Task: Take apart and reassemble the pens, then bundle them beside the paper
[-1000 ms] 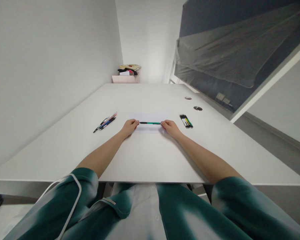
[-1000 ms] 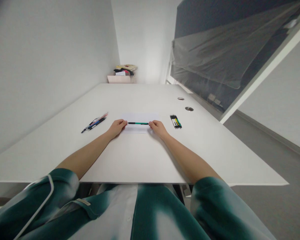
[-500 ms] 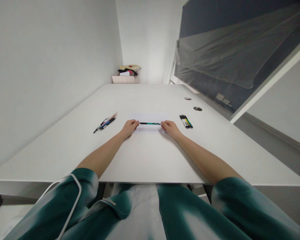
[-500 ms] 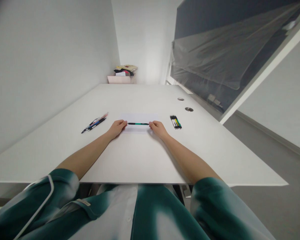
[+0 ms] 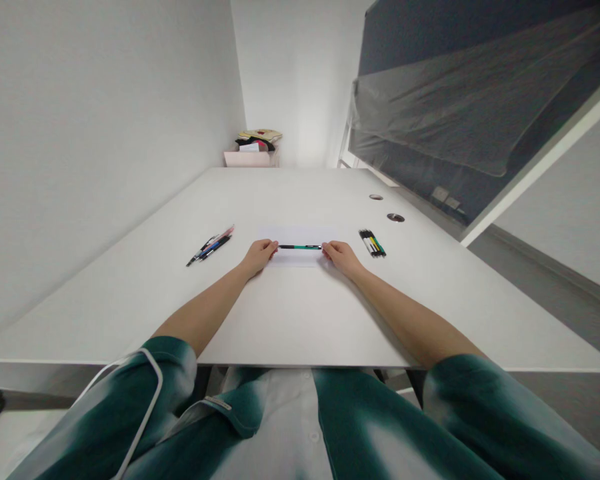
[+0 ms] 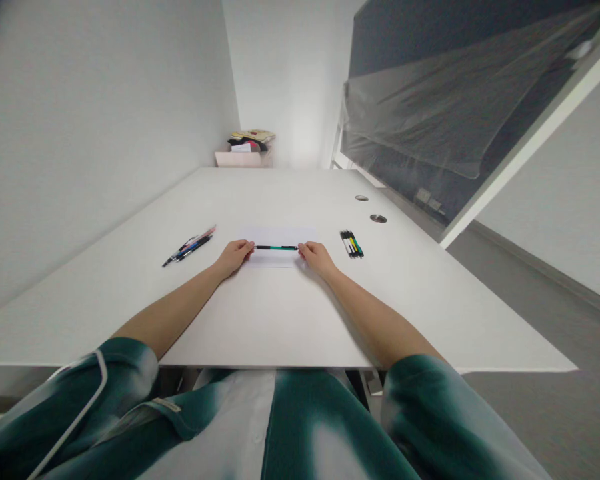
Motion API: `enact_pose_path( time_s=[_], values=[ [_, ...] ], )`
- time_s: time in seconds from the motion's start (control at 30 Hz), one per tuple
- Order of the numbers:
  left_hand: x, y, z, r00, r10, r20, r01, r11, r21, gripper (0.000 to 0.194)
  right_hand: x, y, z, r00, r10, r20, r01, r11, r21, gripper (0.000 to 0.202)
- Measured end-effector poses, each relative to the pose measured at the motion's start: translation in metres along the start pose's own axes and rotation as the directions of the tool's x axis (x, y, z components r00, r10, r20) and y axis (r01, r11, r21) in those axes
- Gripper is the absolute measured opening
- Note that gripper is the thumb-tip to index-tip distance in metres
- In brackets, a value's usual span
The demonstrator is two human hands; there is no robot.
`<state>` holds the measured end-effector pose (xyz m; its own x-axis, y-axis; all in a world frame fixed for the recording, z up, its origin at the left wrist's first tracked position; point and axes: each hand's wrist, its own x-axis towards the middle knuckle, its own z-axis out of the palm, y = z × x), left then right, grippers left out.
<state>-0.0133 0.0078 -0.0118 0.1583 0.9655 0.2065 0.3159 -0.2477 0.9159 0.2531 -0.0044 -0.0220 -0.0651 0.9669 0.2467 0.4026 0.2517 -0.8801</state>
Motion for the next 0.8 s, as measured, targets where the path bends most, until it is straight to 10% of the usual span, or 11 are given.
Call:
enact_pose_path(
  time_s=[0.8],
  values=[
    [-0.0004, 0.0031, -0.0003, 0.990, 0.130, -0.046, -0.129, 0.991, 0.023, 0.024, -0.0004, -0.0004, 0.0034, 0.999, -0.029, -0.020, 0.032, 0.972, 0.232, 0.027]
  ],
)
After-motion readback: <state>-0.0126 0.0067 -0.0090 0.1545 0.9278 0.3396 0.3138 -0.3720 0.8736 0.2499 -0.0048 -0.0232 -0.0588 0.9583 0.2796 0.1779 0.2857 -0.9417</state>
